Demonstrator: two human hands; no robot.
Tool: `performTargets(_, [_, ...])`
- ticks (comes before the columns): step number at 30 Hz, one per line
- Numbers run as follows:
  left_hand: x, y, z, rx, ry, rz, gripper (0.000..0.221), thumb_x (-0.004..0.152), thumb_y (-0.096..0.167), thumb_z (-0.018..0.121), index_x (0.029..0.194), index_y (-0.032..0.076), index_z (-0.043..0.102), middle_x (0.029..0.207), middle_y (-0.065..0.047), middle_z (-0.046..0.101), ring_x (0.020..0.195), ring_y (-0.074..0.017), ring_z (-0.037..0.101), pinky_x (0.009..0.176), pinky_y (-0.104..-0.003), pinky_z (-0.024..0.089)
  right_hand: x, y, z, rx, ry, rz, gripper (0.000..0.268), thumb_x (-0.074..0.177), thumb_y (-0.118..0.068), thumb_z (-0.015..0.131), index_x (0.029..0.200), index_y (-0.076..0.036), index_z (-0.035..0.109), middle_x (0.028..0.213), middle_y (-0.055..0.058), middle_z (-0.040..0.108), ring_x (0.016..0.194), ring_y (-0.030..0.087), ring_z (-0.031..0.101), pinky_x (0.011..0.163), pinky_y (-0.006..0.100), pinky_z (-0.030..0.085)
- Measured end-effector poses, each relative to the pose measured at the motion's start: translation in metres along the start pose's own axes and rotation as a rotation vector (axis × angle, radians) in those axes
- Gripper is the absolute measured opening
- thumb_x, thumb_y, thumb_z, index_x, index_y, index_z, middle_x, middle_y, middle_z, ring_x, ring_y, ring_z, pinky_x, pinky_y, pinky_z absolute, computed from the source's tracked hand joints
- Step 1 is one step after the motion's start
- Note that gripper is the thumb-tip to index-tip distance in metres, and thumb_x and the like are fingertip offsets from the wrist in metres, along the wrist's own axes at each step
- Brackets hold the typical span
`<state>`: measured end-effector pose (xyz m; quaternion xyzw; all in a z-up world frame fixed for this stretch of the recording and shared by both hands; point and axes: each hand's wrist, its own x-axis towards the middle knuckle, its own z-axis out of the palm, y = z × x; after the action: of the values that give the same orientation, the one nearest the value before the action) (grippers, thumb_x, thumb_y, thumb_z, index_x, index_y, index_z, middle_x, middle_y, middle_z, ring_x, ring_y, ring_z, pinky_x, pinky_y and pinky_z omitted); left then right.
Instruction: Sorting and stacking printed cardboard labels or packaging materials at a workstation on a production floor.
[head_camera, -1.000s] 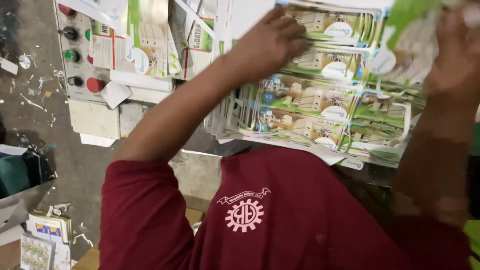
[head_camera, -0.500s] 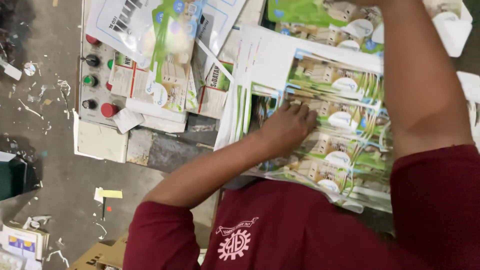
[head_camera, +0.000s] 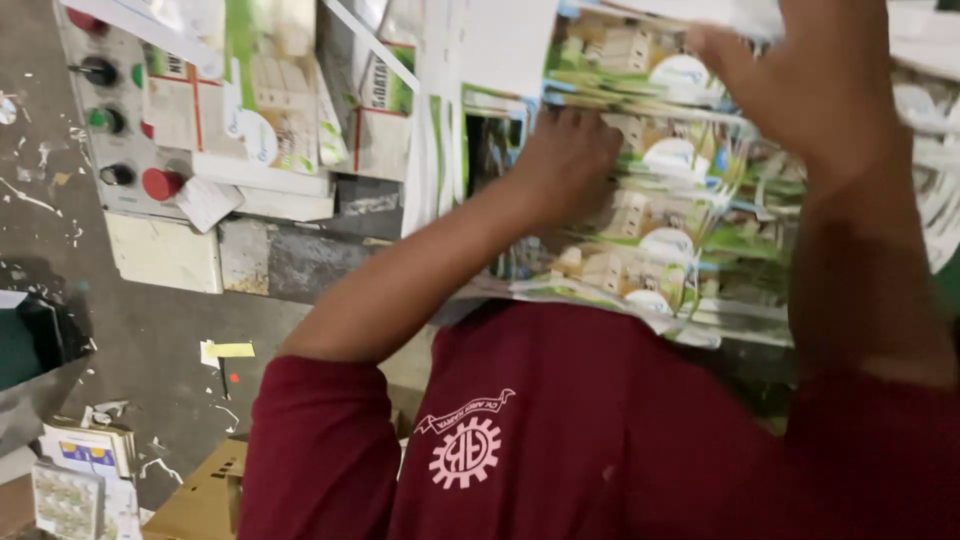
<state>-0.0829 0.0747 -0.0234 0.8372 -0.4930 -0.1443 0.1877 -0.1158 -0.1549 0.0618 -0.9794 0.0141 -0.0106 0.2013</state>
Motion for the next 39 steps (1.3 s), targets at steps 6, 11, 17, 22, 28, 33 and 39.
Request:
performTargets(6, [0.005,0.001,-0.003,-0.051,-0.01,-0.012,0.051,0.067,0.028,0.08,0.11,0.004,0.066,0.119,-0.027,0.062,0.111,-0.0474,0.059,0.081,-0.057,0.049,-0.112,-0.041,0.01,0.293,-0.074,0.118,0.043,0.103,-0.025,0.074,0.138,-0.002,0.067,0.137,0.021,0.066,0.128,0.036,0.063,0.112,0.05,0.047])
performTargets(11, [0.018,-0.003,-0.01,-0.068,-0.19,-0.01,0.047,0.078,0.037,0.083,0.106,0.003,0.065,0.098,-0.02,0.071,0.094,-0.0411,0.069,0.082,-0.052,0.053,-0.149,-0.031,0.052,0.045,-0.057,-0.072,0.063,0.096,-0.026,0.077,0.147,0.004,0.057,0.149,0.024,0.057,0.139,0.04,0.05,0.116,0.053,0.037])
performTargets(17, [0.018,-0.012,-0.012,-0.083,-0.152,0.209,0.03,0.077,0.032,0.081,0.088,0.006,0.072,0.089,-0.018,0.074,0.09,-0.0403,0.069,0.078,-0.053,0.053,-0.168,-0.045,0.056,0.059,0.14,-0.082,0.056,0.101,-0.021,0.078,0.148,0.002,0.058,0.151,0.022,0.056,0.142,0.04,0.049,0.118,0.052,0.038])
performTargets(22, [0.031,-0.014,-0.026,-0.323,-0.493,0.015,0.041,0.101,0.043,0.064,0.104,0.003,0.073,0.097,-0.017,0.074,0.088,-0.028,0.072,0.085,-0.045,0.053,-0.174,-0.053,0.084,0.108,0.189,-0.096,0.041,0.102,-0.018,0.085,0.135,-0.007,0.064,0.138,0.011,0.06,0.132,0.03,0.055,0.114,0.047,0.044])
performTargets(28, [0.046,-0.03,-0.028,-0.434,-0.54,0.035,0.042,0.093,0.037,0.065,0.116,0.001,0.071,0.105,-0.016,0.074,0.092,-0.0285,0.07,0.083,-0.042,0.052,-0.153,-0.075,0.074,-0.037,0.248,-0.273,0.072,0.089,-0.03,0.091,0.145,0.001,0.058,0.148,0.021,0.056,0.138,0.037,0.052,0.112,0.05,0.041])
performTargets(33, [0.049,-0.033,-0.015,-0.466,-0.507,0.096,0.04,0.093,0.035,0.067,0.113,0.001,0.073,0.108,-0.014,0.071,0.091,-0.0274,0.069,0.079,-0.043,0.052,-0.149,-0.074,0.069,-0.082,0.215,-0.283,0.078,0.089,-0.034,0.089,0.15,0.002,0.056,0.142,0.019,0.058,0.134,0.034,0.053,0.113,0.05,0.038])
performTargets(39, [0.042,-0.009,-0.045,-0.744,-0.802,-0.296,0.032,0.091,0.023,0.057,0.11,-0.001,0.068,0.094,-0.02,0.074,0.084,-0.0328,0.071,0.076,-0.047,0.057,-0.137,-0.081,0.06,-0.006,-0.002,-0.204,0.04,0.093,-0.033,0.084,0.119,-0.007,0.067,0.124,0.014,0.066,0.119,0.028,0.06,0.109,0.046,0.037])
